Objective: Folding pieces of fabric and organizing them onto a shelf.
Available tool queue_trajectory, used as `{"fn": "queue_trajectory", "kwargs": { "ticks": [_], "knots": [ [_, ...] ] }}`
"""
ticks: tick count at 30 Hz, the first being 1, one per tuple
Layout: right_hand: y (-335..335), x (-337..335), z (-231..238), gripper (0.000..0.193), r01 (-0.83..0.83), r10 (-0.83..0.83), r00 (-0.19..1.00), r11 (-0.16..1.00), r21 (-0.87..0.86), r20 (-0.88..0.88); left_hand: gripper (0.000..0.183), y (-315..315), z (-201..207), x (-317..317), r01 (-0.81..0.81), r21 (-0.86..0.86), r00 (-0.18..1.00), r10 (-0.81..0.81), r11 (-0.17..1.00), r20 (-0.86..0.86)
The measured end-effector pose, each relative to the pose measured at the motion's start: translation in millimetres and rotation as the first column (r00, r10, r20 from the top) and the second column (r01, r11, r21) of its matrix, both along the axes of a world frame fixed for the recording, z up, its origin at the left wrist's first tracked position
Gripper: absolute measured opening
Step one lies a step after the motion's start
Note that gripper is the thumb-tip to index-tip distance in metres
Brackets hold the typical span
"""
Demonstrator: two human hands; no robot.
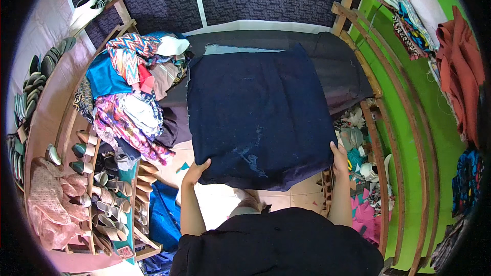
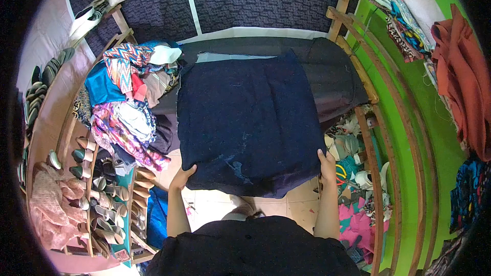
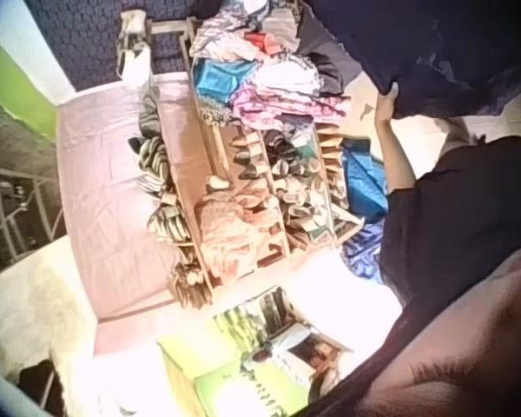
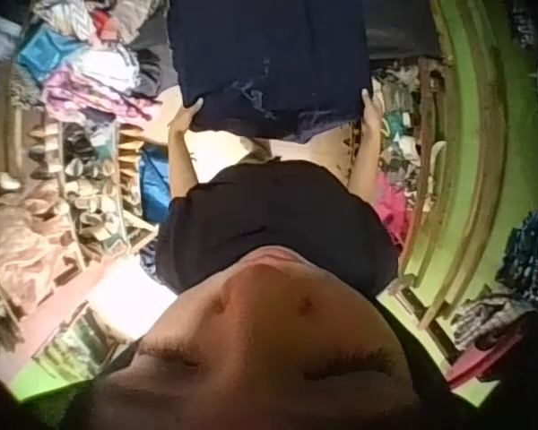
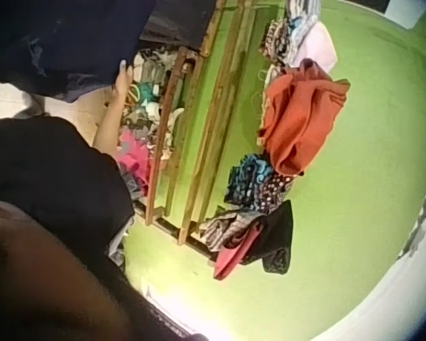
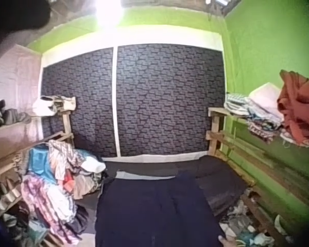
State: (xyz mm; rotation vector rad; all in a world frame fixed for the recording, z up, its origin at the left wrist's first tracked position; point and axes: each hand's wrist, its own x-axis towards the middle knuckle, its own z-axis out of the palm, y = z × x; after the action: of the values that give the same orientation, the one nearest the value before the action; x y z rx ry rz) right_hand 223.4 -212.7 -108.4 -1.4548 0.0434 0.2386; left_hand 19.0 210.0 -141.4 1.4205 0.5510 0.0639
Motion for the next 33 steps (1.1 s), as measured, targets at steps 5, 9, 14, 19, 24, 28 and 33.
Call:
{"fn": "queue_trajectory", "kwargs": {
  "ticks": [5,9,14,19,24,28,33],
  "knots": [
    [-4,0,-14,0.026,0.055,-0.054,0.996,0.998,-0.018,0.071,0.064,-12,-24,-11,-0.124,-0.08,0.988,0.116,0.989,-0.105],
    [16,20,-5,0.025,0.091,-0.091,0.984,0.996,0.005,0.153,0.054,14,-69,-8,-0.243,-0.29,0.967,0.255,0.926,0.004],
    [29,61,-9,0.022,0.079,-0.071,0.971,0.997,-0.027,0.229,0.057,85,-51,53,0.205,0.336,0.843,0.009,0.919,-0.538],
    [69,89,-9,0.018,0.166,-0.161,0.968,0.986,-0.013,0.191,0.019,118,48,175,-0.564,0.649,0.825,0.386,0.51,0.414],
    [114,121,-24,0.016,0.595,-0.47,0.749,0.787,-0.162,0.468,0.035,183,55,308,-0.294,0.916,0.948,0.208,0.275,0.242],
    [117,152,-20,0.019,0.808,-0.569,0.548,0.549,-0.214,0.613,0.045,203,84,361,0.143,0.966,0.872,0.433,0.217,-0.226],
    [131,207,-1,0.032,0.69,-0.403,0.701,0.592,-0.417,0.588,0.031,226,88,373,0.074,0.965,0.984,0.138,0.253,-0.112]
  ]
}}
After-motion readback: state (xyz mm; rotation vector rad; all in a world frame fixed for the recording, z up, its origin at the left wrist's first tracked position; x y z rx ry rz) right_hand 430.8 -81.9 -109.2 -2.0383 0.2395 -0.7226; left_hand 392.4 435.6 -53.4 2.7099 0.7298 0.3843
